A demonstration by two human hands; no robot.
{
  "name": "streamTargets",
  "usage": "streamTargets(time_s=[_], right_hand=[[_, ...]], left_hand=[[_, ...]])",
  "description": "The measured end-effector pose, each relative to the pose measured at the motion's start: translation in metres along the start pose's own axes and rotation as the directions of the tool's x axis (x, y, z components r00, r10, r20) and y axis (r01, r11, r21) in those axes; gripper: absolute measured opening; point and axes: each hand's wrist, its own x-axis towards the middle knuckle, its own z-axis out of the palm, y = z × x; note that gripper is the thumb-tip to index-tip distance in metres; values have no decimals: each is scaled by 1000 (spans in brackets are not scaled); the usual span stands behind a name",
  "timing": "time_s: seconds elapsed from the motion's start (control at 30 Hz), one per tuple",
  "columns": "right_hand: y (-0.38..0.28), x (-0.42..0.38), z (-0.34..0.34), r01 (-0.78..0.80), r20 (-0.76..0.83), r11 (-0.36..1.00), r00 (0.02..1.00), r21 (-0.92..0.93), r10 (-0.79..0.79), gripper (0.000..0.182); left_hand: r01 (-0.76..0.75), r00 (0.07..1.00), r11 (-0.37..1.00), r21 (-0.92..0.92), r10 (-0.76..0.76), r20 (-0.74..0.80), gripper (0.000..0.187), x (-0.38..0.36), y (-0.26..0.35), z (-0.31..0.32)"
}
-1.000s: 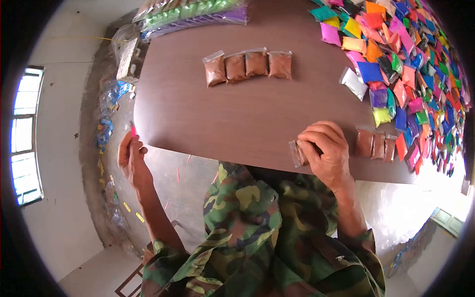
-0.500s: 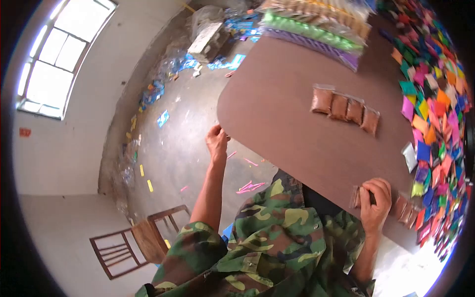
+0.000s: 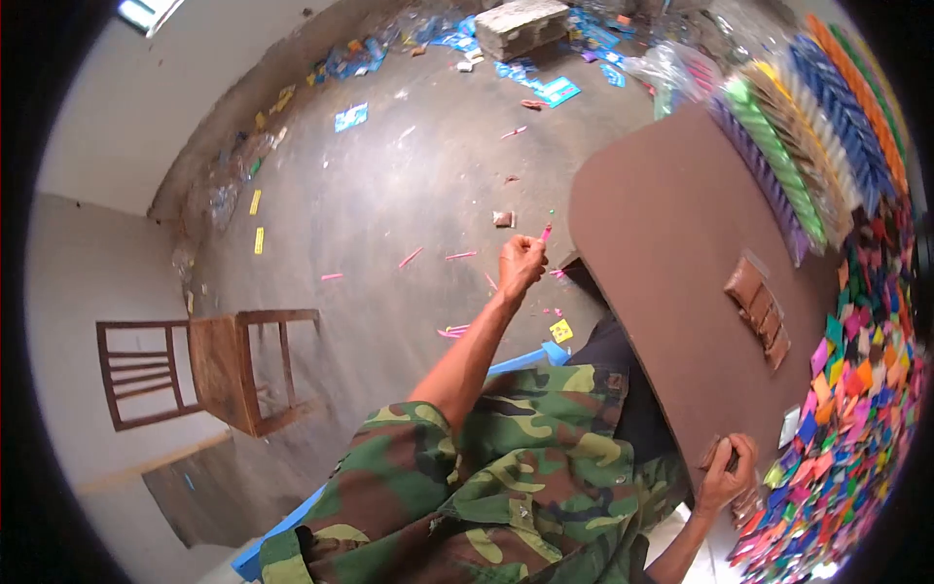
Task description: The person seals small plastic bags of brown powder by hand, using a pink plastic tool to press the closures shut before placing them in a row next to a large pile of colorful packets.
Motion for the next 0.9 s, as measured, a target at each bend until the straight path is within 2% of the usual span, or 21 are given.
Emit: streamTargets(time_s=[0.07,0.1,0.23,0.33,0.37,0.47,0.5,0.6,0.73,0.83,0.87,0.9], right_hand=[[9,-1,-1,26,3,999,1000,-27,-26,9],[11,-1,-5,36,38,999,999,-41,-35,12],[15,-5,-3,4,10,998,1000,-59,-3,12],[13,-3,-2,-8,-12,997,1000,-73,8,12],[15,-4,-1,-14,-18,997,1000,-71,12,12],[16,-7,-2,-33,-27,997,999,-73,31,13],[15,-6,-1,-37,-33,997,999,-69,35,13],[16,-5,-1,-14,-20,996,1000,-93,12,13],[17,-7,-2,-22,-15,996,1000,-82,21,13],[12,-5,-2,-20,-7,998,1000,-57,20,13],[13,-4,-3,-4,4,997,1000,-71,4,14],[14,-4,-3,12,12,996,1000,-85,-11,14]], left_hand=[[13,999,995,97,-10,-33,27,-1,-3,3],[-19,998,994,111,25,-55,28,3,-14,6],[-117,989,961,252,137,-64,29,18,-49,20],[-168,972,936,309,209,-104,28,14,-39,35],[-260,943,887,381,318,-98,26,22,-44,44],[-375,895,841,389,438,-83,23,32,-45,73],[-420,887,822,385,461,-16,25,31,-46,78],[-520,849,642,564,463,255,25,8,-54,77],[-597,801,525,607,433,413,21,-47,-85,49],[-452,879,719,528,458,128,15,-46,-107,21],[-411,897,780,471,437,59,10,-46,-98,12],[-389,908,781,488,415,58,13,-41,-94,3]])
